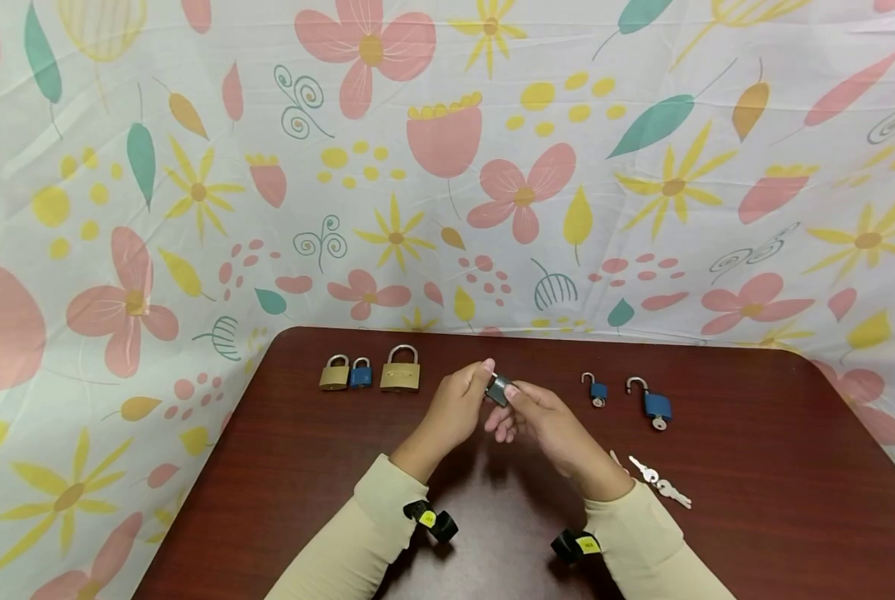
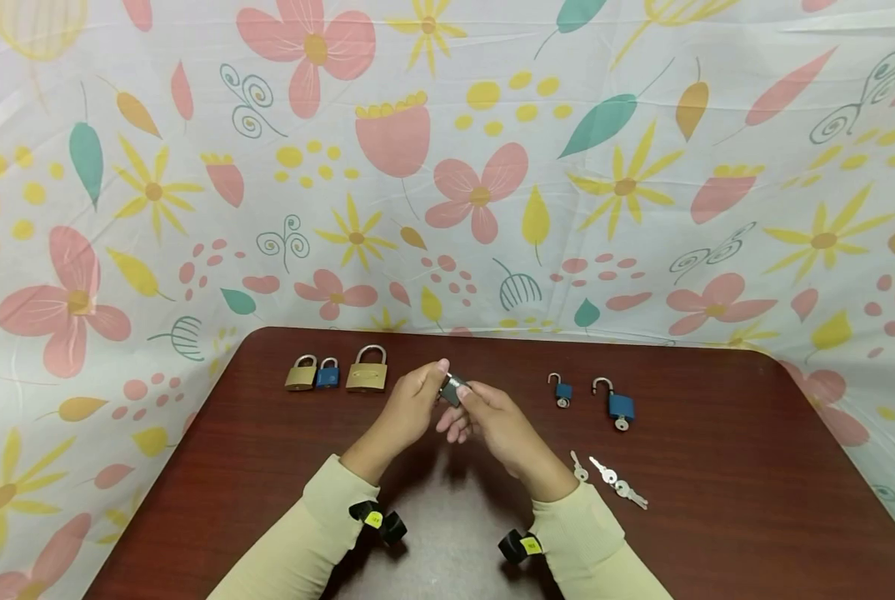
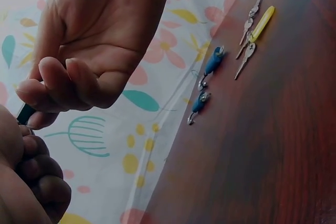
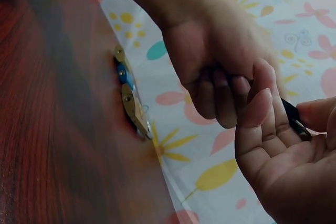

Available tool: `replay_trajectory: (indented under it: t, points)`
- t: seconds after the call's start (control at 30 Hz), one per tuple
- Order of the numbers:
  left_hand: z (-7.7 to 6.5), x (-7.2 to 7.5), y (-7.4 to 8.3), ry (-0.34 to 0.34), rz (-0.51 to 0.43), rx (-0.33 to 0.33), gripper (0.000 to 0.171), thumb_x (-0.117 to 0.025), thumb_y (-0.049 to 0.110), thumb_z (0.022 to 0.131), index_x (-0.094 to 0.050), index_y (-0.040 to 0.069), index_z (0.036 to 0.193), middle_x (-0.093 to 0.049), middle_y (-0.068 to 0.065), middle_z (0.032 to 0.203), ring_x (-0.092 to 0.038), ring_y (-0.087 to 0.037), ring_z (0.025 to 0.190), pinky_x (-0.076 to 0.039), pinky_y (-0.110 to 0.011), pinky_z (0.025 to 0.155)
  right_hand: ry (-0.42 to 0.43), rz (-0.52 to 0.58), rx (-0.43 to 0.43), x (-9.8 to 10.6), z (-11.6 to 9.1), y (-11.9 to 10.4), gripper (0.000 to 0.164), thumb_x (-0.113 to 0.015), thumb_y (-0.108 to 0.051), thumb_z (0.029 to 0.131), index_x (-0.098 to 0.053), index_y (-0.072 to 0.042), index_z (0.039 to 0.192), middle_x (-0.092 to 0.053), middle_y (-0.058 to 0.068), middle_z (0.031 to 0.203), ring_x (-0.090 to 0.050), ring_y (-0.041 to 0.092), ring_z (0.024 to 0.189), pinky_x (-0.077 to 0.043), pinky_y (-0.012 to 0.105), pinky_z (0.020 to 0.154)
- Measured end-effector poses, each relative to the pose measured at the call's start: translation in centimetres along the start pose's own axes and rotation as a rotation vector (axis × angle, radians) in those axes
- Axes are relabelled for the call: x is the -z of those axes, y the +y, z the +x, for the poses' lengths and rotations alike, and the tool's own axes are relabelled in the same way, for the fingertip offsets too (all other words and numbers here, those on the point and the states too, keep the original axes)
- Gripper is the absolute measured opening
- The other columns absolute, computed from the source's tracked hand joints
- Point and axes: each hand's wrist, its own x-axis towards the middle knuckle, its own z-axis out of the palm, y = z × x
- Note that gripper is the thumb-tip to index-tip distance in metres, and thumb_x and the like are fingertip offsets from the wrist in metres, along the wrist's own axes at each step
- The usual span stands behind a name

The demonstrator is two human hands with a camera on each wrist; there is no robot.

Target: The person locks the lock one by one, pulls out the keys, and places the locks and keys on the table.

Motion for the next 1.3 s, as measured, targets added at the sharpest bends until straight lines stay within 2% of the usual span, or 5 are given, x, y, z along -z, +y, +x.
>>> replay_trajectory:
  t: [0.17, 0.37, 0.7, 1.1, 1.3]
  points:
    - [0.0, 0.2, 0.1, 0.005, -0.023, -0.012, 0.052, -0.034, 0.052, 0.108, -0.062, 0.016, 0.083, -0.060, -0.013, 0.076, -0.054, -0.015, 0.073, -0.046, -0.026, 0.068, 0.006, -0.013, 0.007, 0.0, -0.1, 0.0, 0.032, -0.035, -0.025, 0.112, -0.057, -0.002, 0.115, -0.072, -0.002, 0.086, -0.066, 0.010, 0.073, -0.056, 0.027, 0.069]
    - [0.1, 0.8, 0.2, 0.007, -0.090, -0.029, 0.053, -0.036, 0.050, 0.108, -0.061, 0.011, 0.081, -0.055, -0.001, 0.070, -0.055, -0.019, 0.068, -0.045, -0.025, 0.061, 0.032, -0.045, 0.026, -0.2, 0.0, -0.2, 0.034, -0.036, -0.028, 0.112, -0.057, -0.001, 0.116, -0.072, -0.002, 0.087, -0.065, 0.011, 0.073, -0.055, 0.027, 0.068]
    - [0.4, 1.6, 0.0, 0.041, -0.141, -0.008, 0.061, -0.037, 0.051, 0.108, -0.054, 0.000, 0.080, -0.046, 0.002, 0.064, -0.044, -0.010, 0.057, -0.038, -0.023, 0.055, 0.229, -0.059, 0.044, -0.4, 0.1, -0.5, 0.025, -0.048, -0.022, 0.108, -0.044, -0.001, 0.121, -0.069, 0.003, 0.091, -0.064, 0.014, 0.070, -0.055, 0.031, 0.068]
    - [0.4, 1.7, -0.3, 0.025, -0.179, 0.012, 0.069, -0.038, 0.054, 0.107, -0.053, -0.010, 0.086, -0.044, 0.001, 0.062, -0.041, -0.011, 0.055, -0.035, -0.022, 0.053, 0.166, -0.112, 0.145, -0.3, 0.1, -0.1, 0.022, -0.052, -0.017, 0.107, -0.046, 0.002, 0.117, -0.071, 0.009, 0.088, -0.065, 0.016, 0.069, -0.058, 0.033, 0.067]
    - [0.6, 1.8, -0.4, 0.022, -0.186, 0.003, 0.063, -0.037, 0.053, 0.107, -0.054, -0.002, 0.080, -0.046, 0.001, 0.063, -0.043, -0.012, 0.056, -0.035, -0.022, 0.053, 0.160, -0.117, 0.166, -0.2, 0.2, 0.1, 0.023, -0.051, -0.016, 0.107, -0.046, 0.004, 0.118, -0.071, 0.019, 0.090, -0.065, 0.017, 0.068, -0.057, 0.035, 0.067]
